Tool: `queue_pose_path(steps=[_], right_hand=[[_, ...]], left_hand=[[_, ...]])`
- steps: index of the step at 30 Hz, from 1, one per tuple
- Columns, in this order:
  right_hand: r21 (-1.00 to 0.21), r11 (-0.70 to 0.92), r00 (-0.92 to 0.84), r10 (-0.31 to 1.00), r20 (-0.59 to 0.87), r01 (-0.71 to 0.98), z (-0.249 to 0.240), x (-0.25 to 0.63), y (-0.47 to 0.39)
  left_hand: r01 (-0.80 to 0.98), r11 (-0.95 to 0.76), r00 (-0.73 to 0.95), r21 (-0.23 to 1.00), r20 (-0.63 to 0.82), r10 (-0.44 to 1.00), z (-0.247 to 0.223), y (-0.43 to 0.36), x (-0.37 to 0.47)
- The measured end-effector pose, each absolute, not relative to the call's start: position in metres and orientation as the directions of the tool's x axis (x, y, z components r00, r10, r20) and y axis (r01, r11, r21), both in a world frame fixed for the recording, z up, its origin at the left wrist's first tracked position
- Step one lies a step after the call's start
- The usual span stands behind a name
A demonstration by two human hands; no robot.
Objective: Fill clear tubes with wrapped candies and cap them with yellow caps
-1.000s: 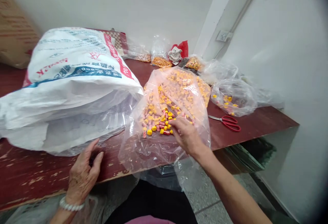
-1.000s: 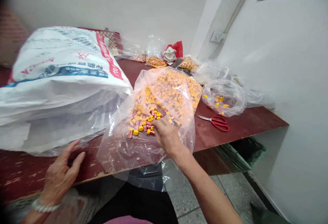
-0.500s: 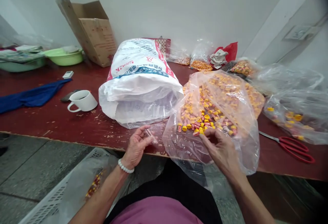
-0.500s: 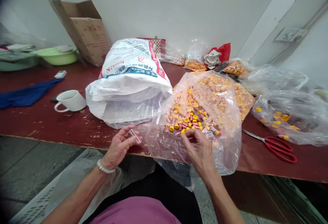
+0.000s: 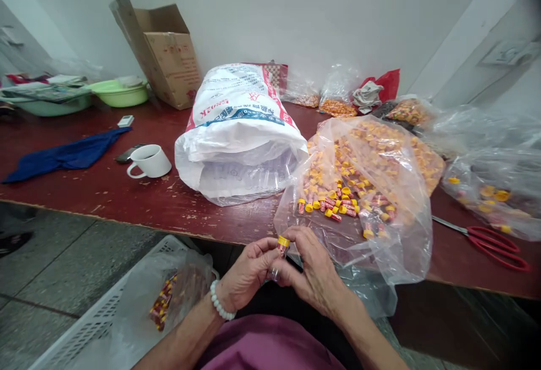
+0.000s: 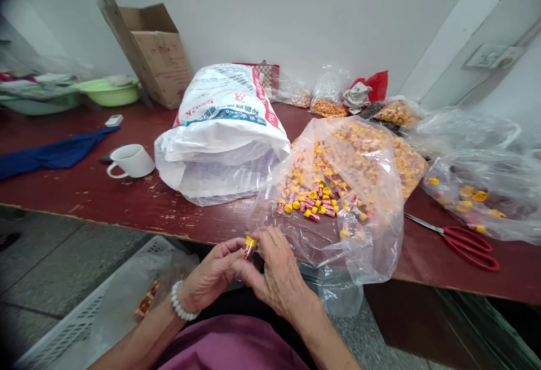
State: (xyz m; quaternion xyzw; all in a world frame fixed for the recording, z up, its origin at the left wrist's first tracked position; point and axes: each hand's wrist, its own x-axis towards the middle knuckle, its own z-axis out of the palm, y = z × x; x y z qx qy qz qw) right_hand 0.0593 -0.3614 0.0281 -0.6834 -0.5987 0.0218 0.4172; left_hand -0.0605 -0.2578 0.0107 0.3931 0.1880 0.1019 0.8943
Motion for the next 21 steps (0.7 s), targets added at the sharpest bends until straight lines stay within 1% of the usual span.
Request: queue_pose_path(steps=[3, 6, 9, 11, 12, 13, 14, 15, 16, 17, 18, 19, 20, 21], right_hand=[[-0.463, 0.009, 0.247, 0.837, 0.488, 0.886, 0.018, 0.051, -0.359], [-0.413, -0.032, 0.259, 0.824, 0.505, 0.910, 0.008, 0.044, -0.353], [-0.417, -0.059, 0.245, 0.880, 0.408, 0.907, 0.009, 0.043, -0.349], [-0.451, -0.044, 0.220, 0.912, 0.347, 0.892, 0.015, 0.048, -0.349], [-0.483, -0.020, 0.210, 0.916, 0.342, 0.875, 0.019, 0.052, -0.351], [-0.524, 0.000, 0.217, 0.910, 0.352, 0.852, 0.023, 0.058, -0.353], [-0.568, 0.004, 0.252, 0.894, 0.372, 0.823, 0.026, 0.067, -0.356], [-0.607, -0.017, 0.314, 0.867, 0.386, 0.794, 0.028, 0.079, -0.360], [-0.636, -0.064, 0.393, 0.832, 0.392, 0.769, 0.027, 0.093, -0.364], [-0.645, -0.137, 0.478, 0.787, 0.390, 0.752, 0.025, 0.109, -0.367], [-0.635, -0.218, 0.547, 0.744, 0.384, 0.741, 0.021, 0.127, -0.371], [-0.594, -0.298, 0.589, 0.711, 0.385, 0.748, 0.014, 0.145, -0.374], [-0.532, -0.381, 0.619, 0.678, 0.395, 0.756, 0.007, 0.163, -0.376], [-0.501, -0.432, 0.642, 0.658, 0.393, 0.750, -0.002, 0.179, -0.378]], left_hand=[[0.014, 0.679, 0.914, 0.734, -0.285, 0.289, 0.009, -0.255, -0.064], [0.069, 0.656, 0.922, 0.752, -0.299, 0.246, 0.007, -0.251, -0.066], [0.100, 0.650, 0.941, 0.753, -0.285, 0.185, 0.005, -0.249, -0.064], [0.094, 0.637, 0.951, 0.765, -0.259, 0.170, 0.006, -0.243, -0.060], [0.078, 0.614, 0.949, 0.786, -0.247, 0.195, 0.007, -0.236, -0.057], [0.056, 0.564, 0.940, 0.824, -0.234, 0.249, 0.008, -0.226, -0.053], [0.033, 0.473, 0.916, 0.881, -0.216, 0.339, 0.009, -0.213, -0.049], [0.024, 0.322, 0.871, 0.946, -0.178, 0.457, 0.009, -0.196, -0.043], [0.056, 0.106, 0.808, 0.993, -0.107, 0.580, 0.010, -0.177, -0.037], [0.126, -0.141, 0.731, 0.982, 0.004, 0.682, 0.009, -0.156, -0.030], [0.246, -0.384, 0.671, 0.890, 0.129, 0.730, 0.008, -0.135, -0.022], [0.369, -0.561, 0.649, 0.741, 0.227, 0.726, 0.007, -0.115, -0.014], [0.408, -0.630, 0.657, 0.661, 0.267, 0.705, 0.005, -0.097, -0.006], [0.429, -0.684, 0.682, 0.590, 0.285, 0.674, 0.002, -0.082, 0.001]])
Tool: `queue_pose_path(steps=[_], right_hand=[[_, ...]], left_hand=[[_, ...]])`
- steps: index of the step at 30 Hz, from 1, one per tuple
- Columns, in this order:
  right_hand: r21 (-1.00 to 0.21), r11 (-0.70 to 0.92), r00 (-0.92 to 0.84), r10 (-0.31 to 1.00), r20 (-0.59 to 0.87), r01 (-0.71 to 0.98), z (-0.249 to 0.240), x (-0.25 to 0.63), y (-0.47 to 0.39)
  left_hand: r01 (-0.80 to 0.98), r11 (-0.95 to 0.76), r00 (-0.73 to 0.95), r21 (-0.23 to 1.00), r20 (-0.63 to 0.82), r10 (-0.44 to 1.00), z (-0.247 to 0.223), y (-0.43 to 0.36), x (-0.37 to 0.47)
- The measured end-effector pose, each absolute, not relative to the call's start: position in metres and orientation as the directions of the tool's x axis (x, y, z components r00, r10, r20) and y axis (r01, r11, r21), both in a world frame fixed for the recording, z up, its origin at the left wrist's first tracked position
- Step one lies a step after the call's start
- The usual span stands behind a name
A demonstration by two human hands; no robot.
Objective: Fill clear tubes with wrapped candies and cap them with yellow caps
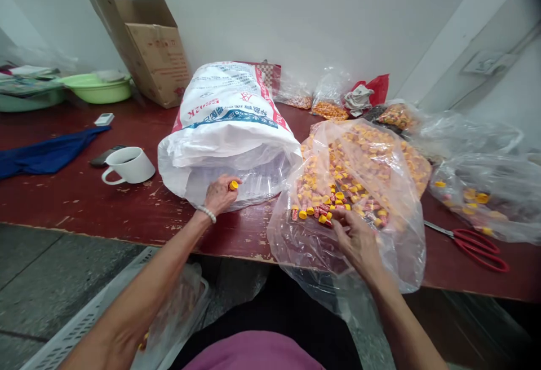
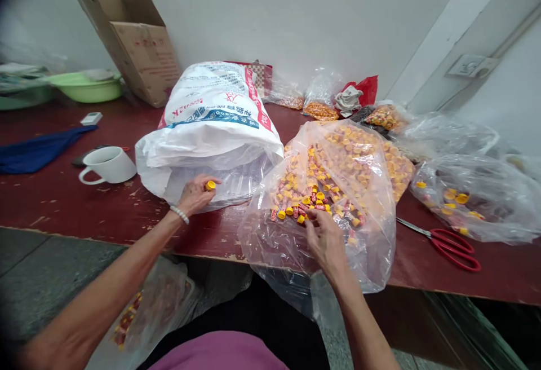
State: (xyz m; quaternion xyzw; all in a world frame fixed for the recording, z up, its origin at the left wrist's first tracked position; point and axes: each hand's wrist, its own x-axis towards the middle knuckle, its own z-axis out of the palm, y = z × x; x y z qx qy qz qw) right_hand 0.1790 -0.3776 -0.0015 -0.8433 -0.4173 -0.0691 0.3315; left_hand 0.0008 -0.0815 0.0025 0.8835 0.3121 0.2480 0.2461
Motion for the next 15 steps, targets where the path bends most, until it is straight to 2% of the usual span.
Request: queue_pose_path(steps=[5, 10, 13, 15], right_hand=[[-0.371, -0.513, 0.631, 0.678, 0.376, 0.774, -0.036, 0.218, -0.371], [-0.308, -0.487, 0.574, 0.735, 0.361, 0.817, -0.042, 0.213, -0.365], [-0.305, -0.462, 0.550, 0.753, 0.362, 0.833, -0.041, 0.208, -0.367], [-0.321, -0.464, 0.559, 0.744, 0.364, 0.826, -0.042, 0.207, -0.368]], left_hand=[[0.373, -0.806, 0.834, 0.459, 0.215, 0.508, -0.007, -0.047, 0.019], [0.363, -0.850, 0.874, 0.383, 0.176, 0.452, -0.010, -0.041, 0.010], [0.319, -0.844, 0.862, 0.431, 0.238, 0.448, -0.010, -0.050, -0.004], [0.279, -0.789, 0.817, 0.547, 0.296, 0.495, -0.009, -0.062, -0.014]])
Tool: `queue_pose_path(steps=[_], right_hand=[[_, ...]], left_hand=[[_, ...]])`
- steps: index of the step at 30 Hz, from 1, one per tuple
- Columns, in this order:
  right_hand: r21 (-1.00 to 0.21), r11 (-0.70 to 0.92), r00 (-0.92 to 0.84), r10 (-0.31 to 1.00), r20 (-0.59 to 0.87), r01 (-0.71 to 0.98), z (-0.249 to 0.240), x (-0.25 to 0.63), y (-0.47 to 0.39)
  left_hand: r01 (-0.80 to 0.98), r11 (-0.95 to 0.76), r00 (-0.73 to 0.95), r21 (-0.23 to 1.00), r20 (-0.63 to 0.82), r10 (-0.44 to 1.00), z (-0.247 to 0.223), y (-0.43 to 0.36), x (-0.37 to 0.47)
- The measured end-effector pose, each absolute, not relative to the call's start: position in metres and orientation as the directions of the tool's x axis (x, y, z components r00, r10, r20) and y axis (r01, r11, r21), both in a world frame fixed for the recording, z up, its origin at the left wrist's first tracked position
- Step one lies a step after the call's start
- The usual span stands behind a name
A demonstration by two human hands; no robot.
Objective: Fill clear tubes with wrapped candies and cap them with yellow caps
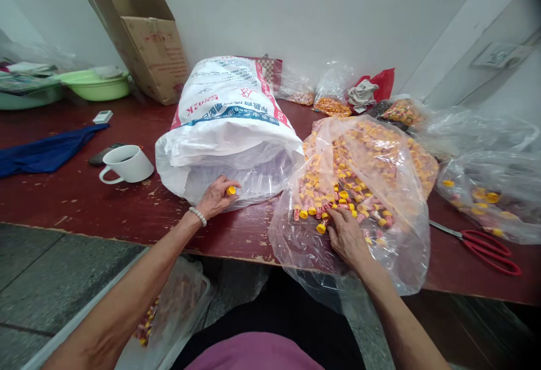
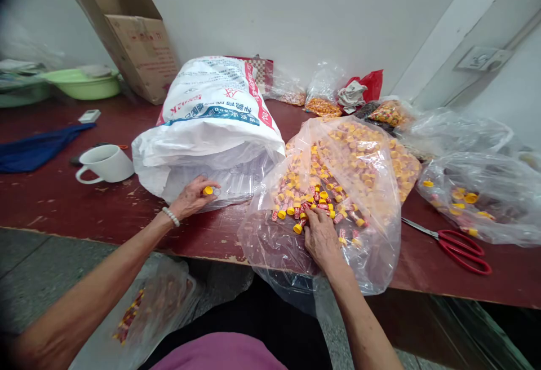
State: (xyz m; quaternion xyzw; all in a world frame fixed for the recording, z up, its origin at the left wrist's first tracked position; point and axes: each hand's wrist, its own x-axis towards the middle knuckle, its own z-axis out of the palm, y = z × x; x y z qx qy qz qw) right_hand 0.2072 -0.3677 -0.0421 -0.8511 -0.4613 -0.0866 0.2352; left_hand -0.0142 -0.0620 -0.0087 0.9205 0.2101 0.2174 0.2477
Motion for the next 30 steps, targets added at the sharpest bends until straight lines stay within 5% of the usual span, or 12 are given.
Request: queue_pose_path(steps=[4, 7, 14, 16, 20, 23, 25, 30], right_hand=[[-0.389, -0.540, 0.664, 0.644, 0.380, 0.746, -0.044, 0.215, -0.370], [-0.455, -0.562, 0.721, 0.583, 0.374, 0.691, -0.040, 0.223, -0.372], [-0.715, -0.412, 0.795, 0.505, 0.337, 0.565, 0.011, 0.158, -0.355], [-0.954, -0.090, 0.829, 0.523, 0.199, 0.287, 0.027, 0.118, -0.340], [-0.985, 0.166, 0.777, 0.614, 0.140, 0.046, 0.036, 0.062, -0.314], [-0.982, 0.120, 0.725, 0.663, 0.188, 0.144, 0.030, 0.052, -0.315], [-0.932, 0.074, 0.619, 0.728, 0.293, 0.355, 0.026, 0.056, -0.324], [-0.581, 0.081, 0.226, 0.871, 0.436, 0.810, 0.021, 0.064, -0.343]], left_hand=[[0.191, -0.446, 0.742, 0.875, 0.169, 0.649, -0.010, -0.093, -0.032], [0.098, -0.114, 0.722, 0.989, 0.008, 0.692, -0.014, -0.109, -0.040], [-0.179, 0.423, 0.746, 0.888, -0.158, 0.648, -0.006, -0.150, -0.049], [-0.165, 0.496, 0.796, 0.852, -0.182, 0.577, -0.002, -0.171, -0.051], [-0.116, 0.593, 0.883, 0.797, -0.190, 0.428, 0.003, -0.213, -0.053], [-0.096, 0.608, 0.920, 0.788, -0.162, 0.356, 0.006, -0.230, -0.055], [-0.075, 0.623, 0.938, 0.779, -0.158, 0.309, 0.008, -0.234, -0.057], [-0.054, 0.689, 0.944, 0.723, -0.188, 0.272, 0.004, -0.237, -0.058]])
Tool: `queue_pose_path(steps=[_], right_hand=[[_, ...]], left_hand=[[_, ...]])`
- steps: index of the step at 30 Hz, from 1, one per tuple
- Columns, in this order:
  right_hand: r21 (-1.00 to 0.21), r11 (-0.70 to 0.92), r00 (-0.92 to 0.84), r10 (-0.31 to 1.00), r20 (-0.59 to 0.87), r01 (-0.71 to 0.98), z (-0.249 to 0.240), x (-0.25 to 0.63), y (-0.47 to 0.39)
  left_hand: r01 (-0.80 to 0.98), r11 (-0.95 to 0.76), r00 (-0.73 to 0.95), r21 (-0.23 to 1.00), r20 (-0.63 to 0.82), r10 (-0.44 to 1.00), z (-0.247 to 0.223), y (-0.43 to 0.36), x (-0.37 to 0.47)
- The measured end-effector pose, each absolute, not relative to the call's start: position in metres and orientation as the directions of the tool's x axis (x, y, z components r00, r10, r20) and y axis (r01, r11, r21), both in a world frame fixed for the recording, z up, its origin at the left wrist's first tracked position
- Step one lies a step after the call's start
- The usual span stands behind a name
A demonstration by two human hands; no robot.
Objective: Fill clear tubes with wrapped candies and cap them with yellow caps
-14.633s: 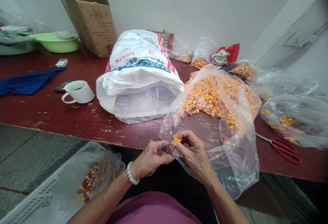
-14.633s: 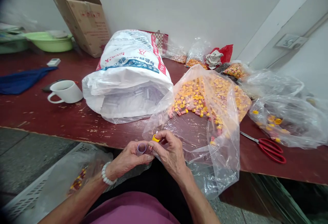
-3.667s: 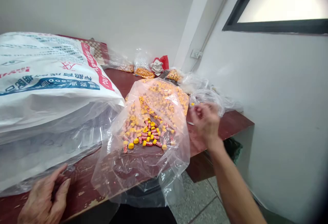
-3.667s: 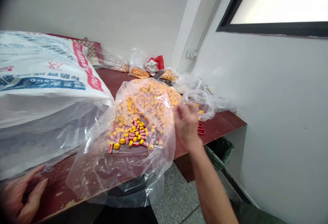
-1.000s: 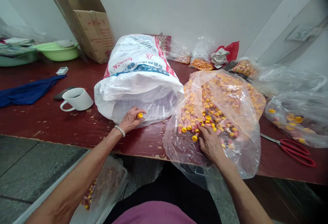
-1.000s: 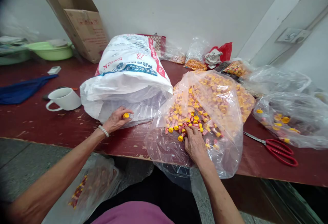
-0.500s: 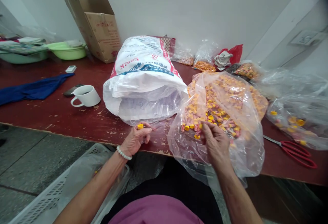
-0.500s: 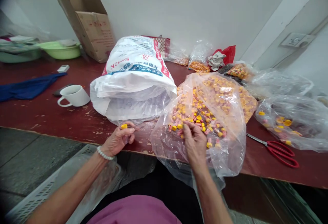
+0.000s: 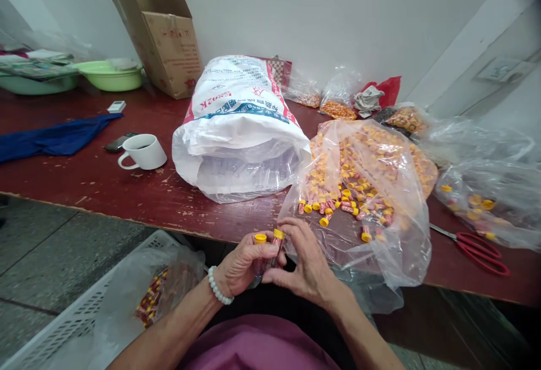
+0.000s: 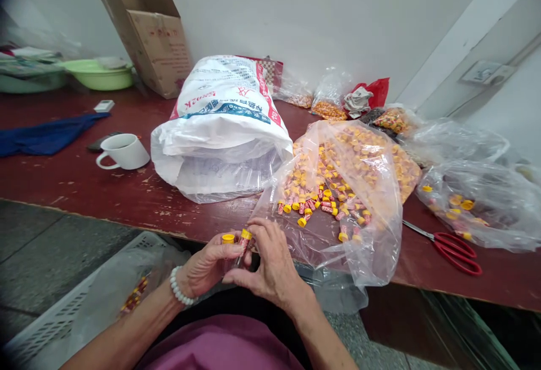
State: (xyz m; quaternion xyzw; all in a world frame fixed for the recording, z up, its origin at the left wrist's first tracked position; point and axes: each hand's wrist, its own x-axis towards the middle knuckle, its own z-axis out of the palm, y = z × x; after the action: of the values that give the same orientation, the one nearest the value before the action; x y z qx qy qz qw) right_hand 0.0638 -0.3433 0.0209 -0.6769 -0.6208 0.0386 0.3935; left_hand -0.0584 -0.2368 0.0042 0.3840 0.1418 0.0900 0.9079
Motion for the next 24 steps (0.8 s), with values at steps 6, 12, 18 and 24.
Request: queue_pose_path(steps=[6, 12, 18, 24], right_hand=[[-0.557, 0.039, 0.219, 0.895, 0.389, 0.830, 0.015, 0.056, -0.337], [-0.662, 0.063, 0.278, 0.874, 0.398, 0.747, 0.019, 0.052, -0.328], [-0.661, -0.145, 0.512, 0.758, 0.405, 0.736, 0.005, 0.115, -0.347], [-0.350, -0.413, 0.534, 0.736, 0.415, 0.841, -0.040, 0.194, -0.368]], left_hand=[[-0.018, 0.728, 0.949, 0.686, -0.217, 0.228, -0.005, -0.236, -0.056], [0.038, 0.739, 0.963, 0.673, -0.223, 0.153, 0.000, -0.229, -0.053], [-0.054, 0.341, 0.798, 0.938, -0.165, 0.580, 0.009, -0.169, -0.031], [0.395, -0.717, 0.655, 0.575, 0.371, 0.658, -0.003, -0.071, 0.018]])
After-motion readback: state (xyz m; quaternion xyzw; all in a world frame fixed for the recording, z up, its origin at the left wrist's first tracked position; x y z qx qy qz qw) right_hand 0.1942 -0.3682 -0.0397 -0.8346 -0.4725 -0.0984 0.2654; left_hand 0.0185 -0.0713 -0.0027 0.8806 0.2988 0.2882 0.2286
